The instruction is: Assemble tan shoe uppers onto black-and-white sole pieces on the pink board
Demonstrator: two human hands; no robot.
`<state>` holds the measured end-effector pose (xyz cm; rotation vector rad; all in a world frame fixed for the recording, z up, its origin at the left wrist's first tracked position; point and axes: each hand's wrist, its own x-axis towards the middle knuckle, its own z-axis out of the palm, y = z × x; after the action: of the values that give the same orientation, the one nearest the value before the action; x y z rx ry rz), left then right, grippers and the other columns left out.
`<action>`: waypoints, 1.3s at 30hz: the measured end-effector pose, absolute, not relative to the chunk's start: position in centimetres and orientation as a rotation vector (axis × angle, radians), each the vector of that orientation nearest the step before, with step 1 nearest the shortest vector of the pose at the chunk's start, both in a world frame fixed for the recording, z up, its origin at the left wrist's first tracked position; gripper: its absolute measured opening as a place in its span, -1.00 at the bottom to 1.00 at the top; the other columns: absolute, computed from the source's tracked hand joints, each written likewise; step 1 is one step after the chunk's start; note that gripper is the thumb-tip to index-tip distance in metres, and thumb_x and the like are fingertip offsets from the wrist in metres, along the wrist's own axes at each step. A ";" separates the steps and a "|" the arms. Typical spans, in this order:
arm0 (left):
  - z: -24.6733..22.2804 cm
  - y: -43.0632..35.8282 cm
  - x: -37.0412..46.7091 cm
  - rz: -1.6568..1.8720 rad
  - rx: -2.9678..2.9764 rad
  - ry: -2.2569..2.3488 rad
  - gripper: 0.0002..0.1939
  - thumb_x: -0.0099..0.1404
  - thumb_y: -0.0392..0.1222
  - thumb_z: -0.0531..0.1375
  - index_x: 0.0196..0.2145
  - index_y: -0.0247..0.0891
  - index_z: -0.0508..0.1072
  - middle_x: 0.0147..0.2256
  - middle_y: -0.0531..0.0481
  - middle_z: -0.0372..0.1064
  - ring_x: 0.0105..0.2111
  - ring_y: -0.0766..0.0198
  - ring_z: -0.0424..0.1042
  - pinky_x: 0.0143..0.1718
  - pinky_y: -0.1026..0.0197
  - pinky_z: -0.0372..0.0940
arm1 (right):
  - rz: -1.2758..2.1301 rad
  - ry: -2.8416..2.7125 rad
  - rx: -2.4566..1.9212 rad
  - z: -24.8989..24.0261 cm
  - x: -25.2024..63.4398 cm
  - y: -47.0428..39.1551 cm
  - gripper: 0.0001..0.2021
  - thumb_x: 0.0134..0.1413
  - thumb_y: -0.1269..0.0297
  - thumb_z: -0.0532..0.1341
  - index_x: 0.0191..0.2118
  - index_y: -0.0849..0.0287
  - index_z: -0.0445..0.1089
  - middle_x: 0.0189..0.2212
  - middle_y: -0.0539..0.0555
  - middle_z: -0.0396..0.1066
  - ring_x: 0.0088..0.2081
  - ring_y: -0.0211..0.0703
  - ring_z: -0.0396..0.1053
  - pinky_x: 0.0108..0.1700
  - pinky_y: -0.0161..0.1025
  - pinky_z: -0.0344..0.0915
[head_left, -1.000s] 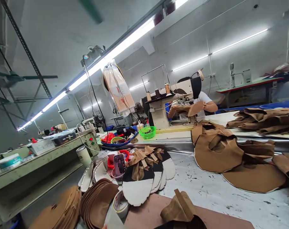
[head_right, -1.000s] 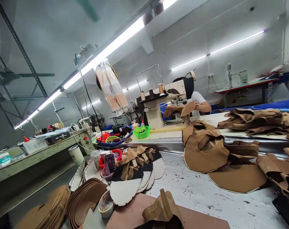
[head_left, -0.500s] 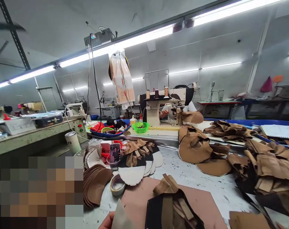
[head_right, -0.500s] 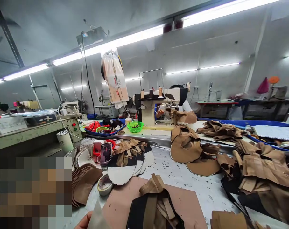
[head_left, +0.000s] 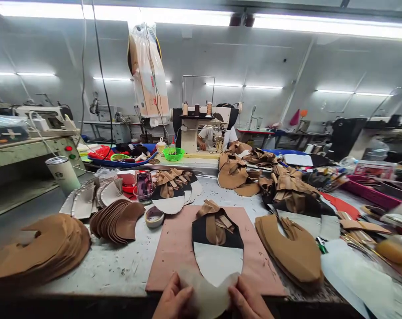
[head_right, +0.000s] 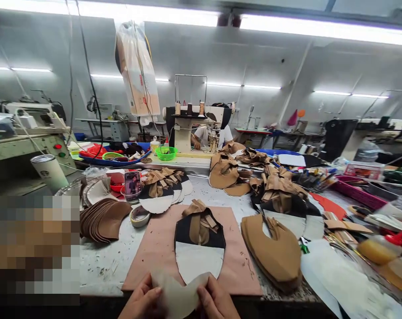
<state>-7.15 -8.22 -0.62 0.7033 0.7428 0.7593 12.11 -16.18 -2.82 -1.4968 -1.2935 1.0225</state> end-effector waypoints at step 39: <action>-1.0 -1.5 -1.8 0.313 2.795 1.210 -0.81 0.21 -0.13 0.17 -0.21 -0.19 0.45 -0.11 -0.17 0.39 -0.12 -0.01 0.34 -0.11 0.06 0.17 | 0.077 -1.427 -2.117 -3.4 20.6 -12.3 -0.75 0.18 0.15 0.01 -0.42 0.11 0.30 -0.44 0.07 0.37 -0.38 -0.13 0.34 -0.34 -0.21 0.24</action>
<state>-1.83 -1.50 -1.04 2.7952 1.2104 0.3129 20.55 -12.25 -3.42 -2.1169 -1.4266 0.0772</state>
